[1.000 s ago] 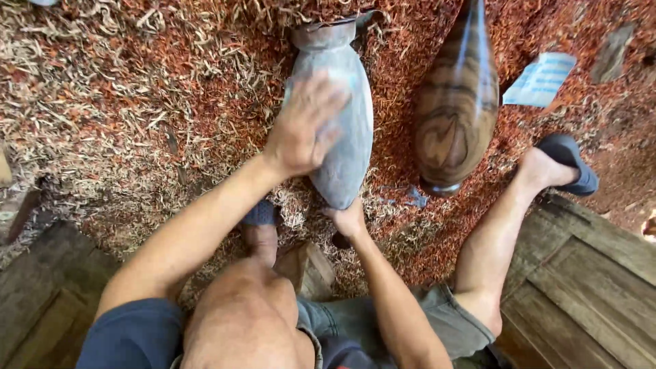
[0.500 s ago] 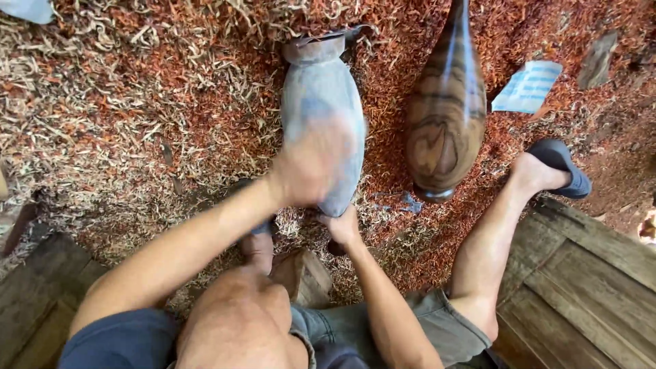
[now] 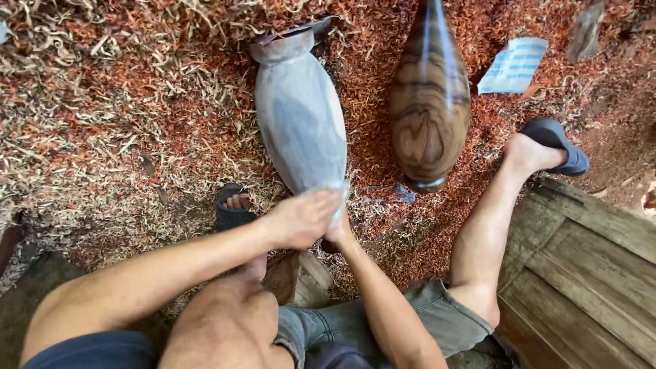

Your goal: The person is sanding and applying adhesive or finish to a wooden vase.

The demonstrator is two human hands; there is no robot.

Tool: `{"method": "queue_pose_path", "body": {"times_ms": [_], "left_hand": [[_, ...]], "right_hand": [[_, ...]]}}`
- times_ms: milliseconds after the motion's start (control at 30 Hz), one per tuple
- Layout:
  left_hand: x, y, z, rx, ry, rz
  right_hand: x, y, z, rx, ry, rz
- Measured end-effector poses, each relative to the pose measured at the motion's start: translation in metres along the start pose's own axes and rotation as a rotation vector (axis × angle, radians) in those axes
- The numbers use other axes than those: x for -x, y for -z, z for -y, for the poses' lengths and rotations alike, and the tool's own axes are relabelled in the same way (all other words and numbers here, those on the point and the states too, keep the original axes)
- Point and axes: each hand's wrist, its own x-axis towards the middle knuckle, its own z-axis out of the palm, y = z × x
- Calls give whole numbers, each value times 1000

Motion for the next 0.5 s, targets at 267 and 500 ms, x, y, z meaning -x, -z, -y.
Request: {"method": "queue_pose_path", "body": {"times_ms": [267,500], "left_hand": [[-38,101,72,-35,184,-246],[33,-28,50,-43,-200,-225]], "right_hand": [[18,8,40,40,37,-11],[6,9,30,44,10,97]]}}
